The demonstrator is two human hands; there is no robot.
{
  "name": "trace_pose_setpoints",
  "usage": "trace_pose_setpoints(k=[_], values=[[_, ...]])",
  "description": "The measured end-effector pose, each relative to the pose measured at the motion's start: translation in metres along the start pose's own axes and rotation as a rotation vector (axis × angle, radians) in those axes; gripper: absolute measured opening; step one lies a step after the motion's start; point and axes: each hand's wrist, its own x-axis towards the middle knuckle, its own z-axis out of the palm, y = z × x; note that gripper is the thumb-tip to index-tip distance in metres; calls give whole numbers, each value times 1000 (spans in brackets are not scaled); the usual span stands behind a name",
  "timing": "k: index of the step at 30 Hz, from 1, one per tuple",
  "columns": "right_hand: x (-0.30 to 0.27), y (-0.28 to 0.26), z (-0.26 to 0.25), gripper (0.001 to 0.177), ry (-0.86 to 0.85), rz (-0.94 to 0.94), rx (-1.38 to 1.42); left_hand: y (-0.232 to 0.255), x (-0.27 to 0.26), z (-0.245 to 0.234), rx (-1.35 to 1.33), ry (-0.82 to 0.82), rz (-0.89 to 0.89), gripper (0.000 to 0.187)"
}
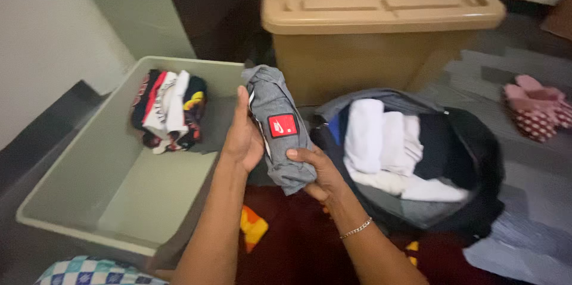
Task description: The person folds various clothing items from a plastic bin and places them into a black duffel bag. The person folds white, grey, and patterned shirts one by one and arranges them neatly inside the bag.
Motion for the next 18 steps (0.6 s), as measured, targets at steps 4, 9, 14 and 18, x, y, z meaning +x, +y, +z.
trace_pose_setpoints(k=[4, 9, 14, 18], values=[[-20, -20, -16, 51, -30, -50, 18, -29, 5, 25, 66, -34, 5, 71], [-39, -39, -35, 62, -59, -104, 25, -68, 17, 44, 335, 135, -55, 70], [-55, -55, -61, 69, 100, -148, -74, -118, 26, 53, 603, 163, -77, 72], [-66, -65, -87, 70, 177, -221, -335, -153, 34, 59, 657, 122, -123, 70]])
